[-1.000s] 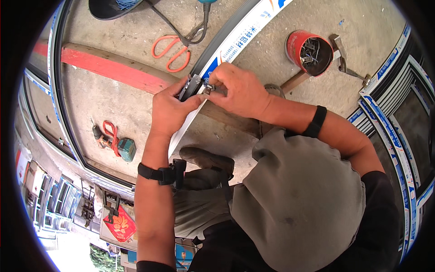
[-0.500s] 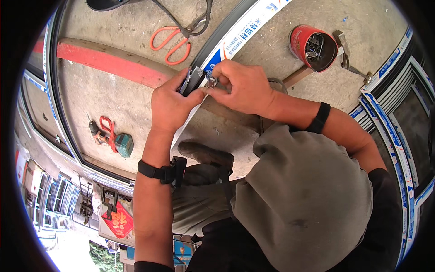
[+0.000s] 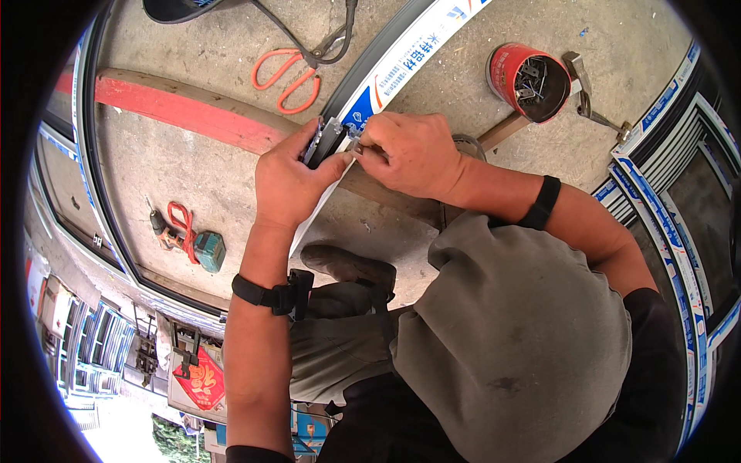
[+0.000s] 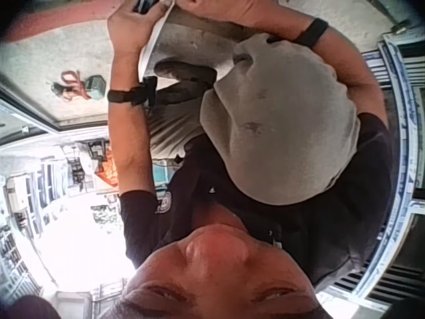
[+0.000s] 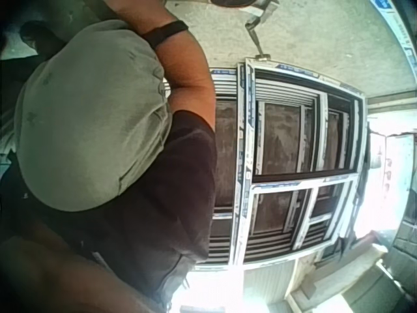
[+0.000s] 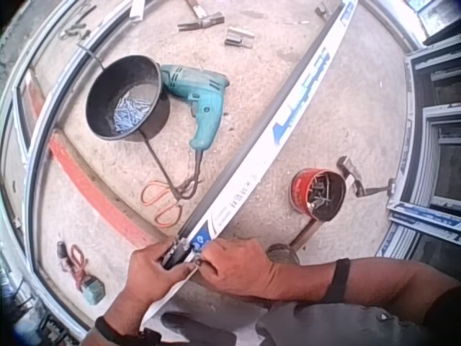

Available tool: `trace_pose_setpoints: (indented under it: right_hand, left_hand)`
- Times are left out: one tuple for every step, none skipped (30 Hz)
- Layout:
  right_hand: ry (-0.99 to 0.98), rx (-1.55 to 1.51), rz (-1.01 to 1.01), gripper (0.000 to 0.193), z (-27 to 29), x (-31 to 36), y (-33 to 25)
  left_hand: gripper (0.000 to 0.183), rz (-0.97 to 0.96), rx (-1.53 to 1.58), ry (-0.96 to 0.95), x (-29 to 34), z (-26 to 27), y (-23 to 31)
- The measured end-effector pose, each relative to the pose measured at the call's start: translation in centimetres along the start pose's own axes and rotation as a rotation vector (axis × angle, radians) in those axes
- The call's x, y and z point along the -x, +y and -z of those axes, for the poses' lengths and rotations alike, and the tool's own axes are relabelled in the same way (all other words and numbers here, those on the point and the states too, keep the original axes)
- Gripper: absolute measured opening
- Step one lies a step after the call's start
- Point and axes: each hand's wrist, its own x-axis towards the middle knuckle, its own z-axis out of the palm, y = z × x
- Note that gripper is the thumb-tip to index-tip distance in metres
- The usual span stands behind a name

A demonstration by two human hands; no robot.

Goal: Assemble and secure components of a metal or plastic window frame on the floor.

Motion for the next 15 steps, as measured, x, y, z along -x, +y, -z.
trace_pose_setpoints:
  right_hand:
    - [-0.002, 0.002, 0.002, 0.022, -0.01, -0.02, -0.04]
    - [-0.005, 0.004, 0.006, 0.022, 0.02, -0.09, -0.09]
    - [-0.006, 0.003, 0.007, 0.022, 0.09, -0.15, -0.23]
    - [-0.027, -0.002, -0.008, 0.018, 0.18, -0.23, -0.44]
    - [-0.046, -0.003, -0.026, 0.015, 0.32, -0.25, -0.53]
    - [-0.046, -0.001, -0.026, 0.015, 0.33, -0.2, -0.46]
    - [-0.037, -0.002, -0.019, 0.018, 0.3, -0.12, -0.32]
    - [-0.029, -0.004, -0.01, 0.021, 0.25, -0.07, -0.19]
    - [-0.029, -0.005, -0.01, 0.021, 0.27, -0.07, -0.13]
    - [-0.035, -0.012, 0.004, 0.021, 0.29, -0.06, -0.08]
    - [-0.04, -0.017, 0.019, 0.022, 0.35, -0.07, -0.01]
    - [-0.039, -0.016, 0.019, 0.022, 0.47, -0.08, 0.0]
    - [-0.052, -0.009, 0.041, 0.022, 0.63, -0.11, -0.01]
    - [-0.063, -0.001, 0.064, 0.022, 0.83, -0.2, -0.02]
    - [-0.062, 0.001, 0.066, 0.022, 0.89, -0.2, 0.0]
  left_hand:
    - [0.062, 0.0, 0.0, 0.0, -0.05, -0.06, -0.17]
    - [0.064, -0.028, 0.002, 0.025, -0.15, -0.15, -0.43]
    - [0.067, -0.056, 0.002, 0.05, -0.22, -0.19, -0.6]
    - [0.067, -0.055, 0.002, 0.051, -0.23, -0.18, -0.65]
    - [0.066, -0.057, 0.002, 0.048, -0.29, -0.22, -0.61]
    - [0.066, -0.058, 0.002, 0.045, -0.32, -0.24, -0.56]
    - [0.066, -0.059, 0.003, 0.044, -0.28, -0.27, -0.47]
    - [0.066, -0.052, -0.005, 0.053, -0.2, -0.31, -0.39]
    - [0.066, -0.045, -0.012, 0.062, -0.13, -0.34, -0.34]
    - [0.066, -0.045, -0.013, 0.062, -0.08, -0.34, -0.31]
    - [0.067, -0.037, -0.008, 0.059, -0.1, -0.36, -0.28]
    - [0.067, -0.029, -0.003, 0.055, -0.12, -0.37, -0.26]
    - [0.067, -0.03, -0.003, 0.055, -0.09, -0.4, -0.3]
    - [0.067, -0.033, 0.002, 0.057, -0.08, -0.41, -0.28]
    - [0.067, -0.035, 0.006, 0.058, -0.08, -0.44, -0.25]
